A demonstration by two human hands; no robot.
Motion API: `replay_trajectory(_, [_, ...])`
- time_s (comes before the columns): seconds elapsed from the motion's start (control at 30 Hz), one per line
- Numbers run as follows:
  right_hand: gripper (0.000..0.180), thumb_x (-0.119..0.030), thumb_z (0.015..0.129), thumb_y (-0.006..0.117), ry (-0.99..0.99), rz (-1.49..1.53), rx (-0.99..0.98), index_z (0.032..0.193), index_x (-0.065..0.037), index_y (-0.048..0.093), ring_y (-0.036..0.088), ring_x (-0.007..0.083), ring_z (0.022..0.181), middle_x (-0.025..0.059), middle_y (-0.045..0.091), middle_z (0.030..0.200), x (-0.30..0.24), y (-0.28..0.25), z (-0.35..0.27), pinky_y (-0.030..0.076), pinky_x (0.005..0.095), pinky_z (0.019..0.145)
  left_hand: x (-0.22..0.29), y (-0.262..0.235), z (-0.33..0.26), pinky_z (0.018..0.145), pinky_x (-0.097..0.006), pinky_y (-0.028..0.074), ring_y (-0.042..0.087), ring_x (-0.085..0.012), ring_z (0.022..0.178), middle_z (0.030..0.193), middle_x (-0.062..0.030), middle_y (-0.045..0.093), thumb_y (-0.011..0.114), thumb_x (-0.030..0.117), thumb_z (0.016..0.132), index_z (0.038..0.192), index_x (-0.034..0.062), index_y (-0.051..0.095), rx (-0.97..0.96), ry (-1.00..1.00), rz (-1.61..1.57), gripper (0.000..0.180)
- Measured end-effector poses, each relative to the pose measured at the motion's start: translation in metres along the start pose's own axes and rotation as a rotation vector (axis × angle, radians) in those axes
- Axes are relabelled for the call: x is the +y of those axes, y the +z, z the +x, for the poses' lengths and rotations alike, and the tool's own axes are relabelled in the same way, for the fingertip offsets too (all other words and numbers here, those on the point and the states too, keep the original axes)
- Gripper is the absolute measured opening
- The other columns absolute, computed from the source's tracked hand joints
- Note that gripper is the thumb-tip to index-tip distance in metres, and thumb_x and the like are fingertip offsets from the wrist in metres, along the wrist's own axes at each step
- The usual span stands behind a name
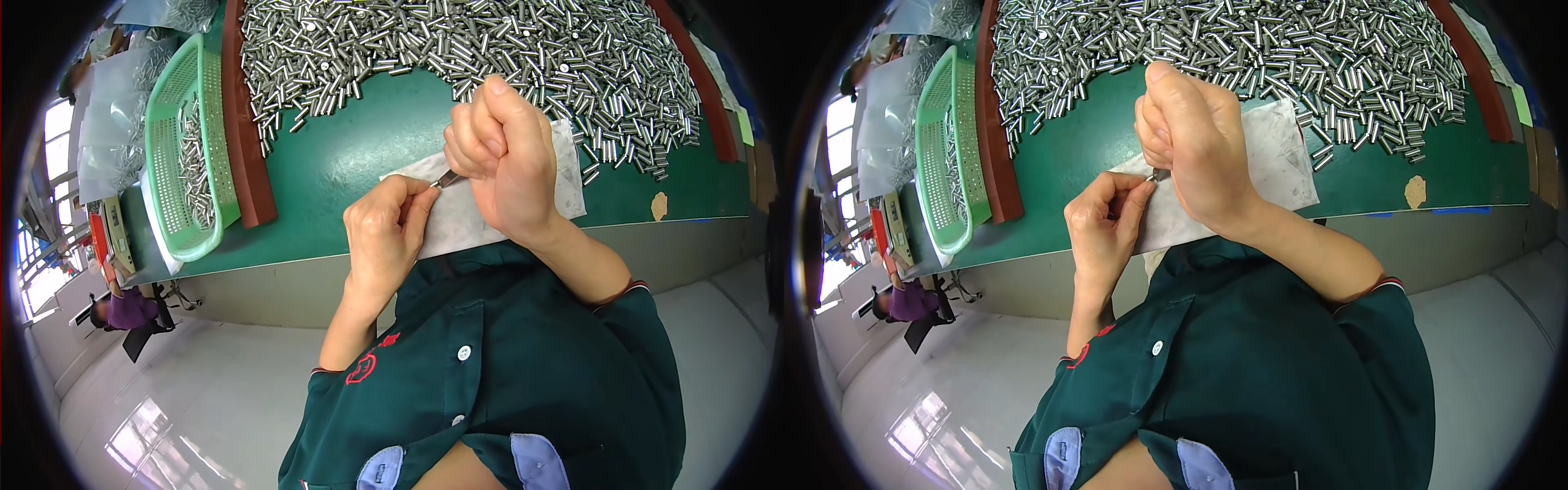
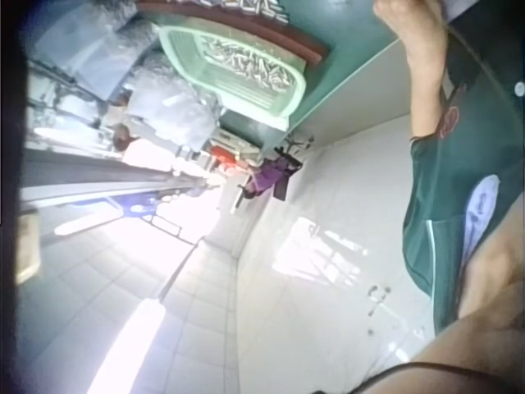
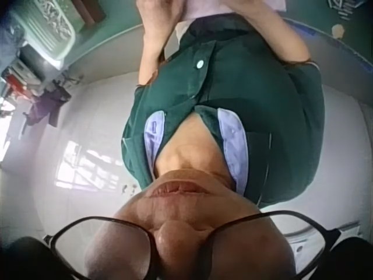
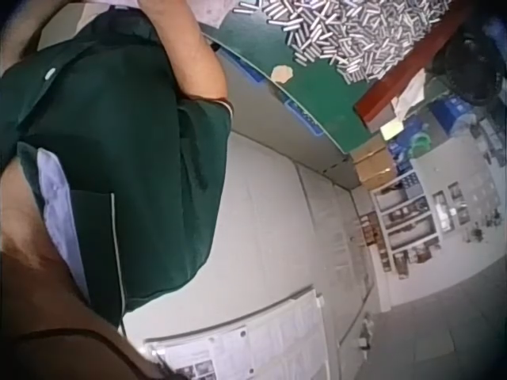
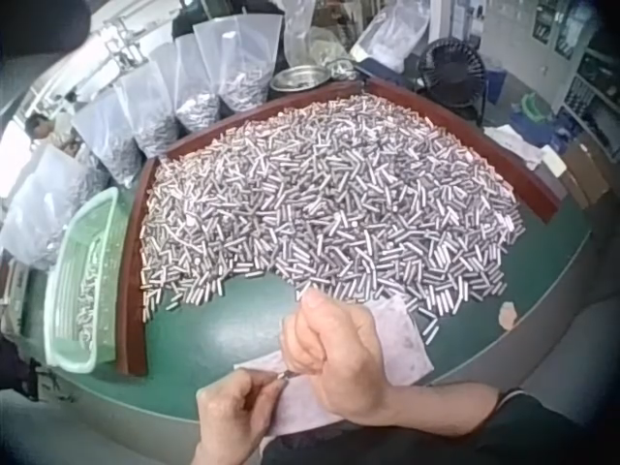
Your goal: The recorder is assembling small cylindrical metal components at a workbench using tweezers.
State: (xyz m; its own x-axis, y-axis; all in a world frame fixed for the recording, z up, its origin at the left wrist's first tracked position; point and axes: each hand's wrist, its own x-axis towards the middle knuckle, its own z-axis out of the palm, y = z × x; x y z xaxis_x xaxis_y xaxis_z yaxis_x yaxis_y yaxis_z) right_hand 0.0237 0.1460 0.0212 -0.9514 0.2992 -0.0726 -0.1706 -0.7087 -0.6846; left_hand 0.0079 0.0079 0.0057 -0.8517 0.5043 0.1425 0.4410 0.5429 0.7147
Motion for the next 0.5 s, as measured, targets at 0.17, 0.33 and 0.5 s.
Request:
replay_trajectory(0.17, [0.040,-0.024,0.091,0.028,-0.020,-0.020,0.012,0.053,-0.012,0.027,0.016,0.0069,0.040,-0.0014,0.026,0.044,0.002,0.002,-0.001,0.017,0.0230,0.039,0.000,0.001,0.001,0.043,-0.028,0.039,0.050,-0.0193,0.043,0.053,-0.0097,0.052,0.065,0.000,0.067,0.066,-0.0006,0.056,0.001,0.006,-0.012,0.010])
replay_trajectory(0.33, [0.039,-0.022,0.091,0.030,-0.124,-0.180,-0.033,0.054,-0.009,0.028,0.019,0.0068,0.042,-0.0011,0.025,0.046,0.007,0.006,-0.005,0.019,0.0230,0.040,0.000,-0.001,0.002,0.043,-0.029,0.039,0.049,-0.0211,0.044,0.054,-0.0106,0.051,0.065,0.000,0.067,0.066,-0.0010,0.055,-0.019,-0.006,-0.024,0.010])
replay_trajectory(0.5, [0.037,-0.019,0.088,0.041,-0.278,-0.253,-0.080,0.054,-0.005,0.033,0.027,0.0035,0.045,-0.0028,0.032,0.048,0.014,0.008,-0.010,0.024,0.0231,0.038,0.005,-0.004,0.004,0.043,-0.030,0.039,0.051,-0.0231,0.045,0.055,-0.0118,0.052,0.064,0.000,0.068,0.065,-0.0015,0.055,-0.028,0.030,-0.001,0.010])
